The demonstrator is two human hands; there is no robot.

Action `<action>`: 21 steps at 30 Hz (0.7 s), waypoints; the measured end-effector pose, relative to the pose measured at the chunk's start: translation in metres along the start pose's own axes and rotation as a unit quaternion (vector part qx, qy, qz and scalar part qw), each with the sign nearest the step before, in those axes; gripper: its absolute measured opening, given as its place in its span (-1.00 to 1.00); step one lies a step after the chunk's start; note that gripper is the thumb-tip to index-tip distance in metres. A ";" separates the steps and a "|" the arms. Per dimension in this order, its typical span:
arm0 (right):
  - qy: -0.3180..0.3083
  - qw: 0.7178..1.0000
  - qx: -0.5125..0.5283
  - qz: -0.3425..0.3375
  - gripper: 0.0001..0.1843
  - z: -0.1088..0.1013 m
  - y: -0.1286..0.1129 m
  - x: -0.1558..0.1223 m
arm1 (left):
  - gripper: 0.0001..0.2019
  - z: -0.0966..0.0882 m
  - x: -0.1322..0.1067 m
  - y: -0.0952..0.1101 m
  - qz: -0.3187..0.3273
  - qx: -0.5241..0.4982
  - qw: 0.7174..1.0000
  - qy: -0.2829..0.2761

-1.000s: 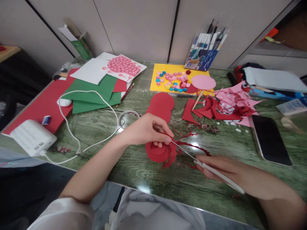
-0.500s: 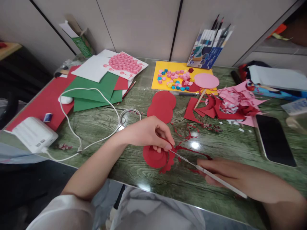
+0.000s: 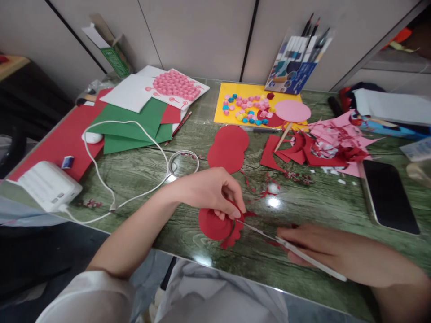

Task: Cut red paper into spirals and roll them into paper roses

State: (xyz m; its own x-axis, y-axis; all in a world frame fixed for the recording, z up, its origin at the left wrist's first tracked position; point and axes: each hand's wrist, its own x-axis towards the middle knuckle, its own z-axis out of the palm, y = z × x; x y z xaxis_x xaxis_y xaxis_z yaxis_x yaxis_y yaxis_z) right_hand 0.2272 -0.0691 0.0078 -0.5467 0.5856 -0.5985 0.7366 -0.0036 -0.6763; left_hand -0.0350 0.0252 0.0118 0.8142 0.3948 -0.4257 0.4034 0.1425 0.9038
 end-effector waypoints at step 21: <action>-0.059 0.998 0.014 0.011 -0.62 -0.001 -0.002 0.002 | -0.89 0.002 0.002 -0.003 -0.016 0.001 1.000 -0.016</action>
State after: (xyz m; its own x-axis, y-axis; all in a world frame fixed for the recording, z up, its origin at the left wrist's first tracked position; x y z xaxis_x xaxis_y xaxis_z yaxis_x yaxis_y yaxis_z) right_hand 0.2250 -0.0670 0.0083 -0.5747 0.4849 -0.6593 0.7387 -0.0393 -0.6729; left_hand -0.0334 0.0237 0.0084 0.8139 0.3607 -0.4554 0.4301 0.1530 0.8897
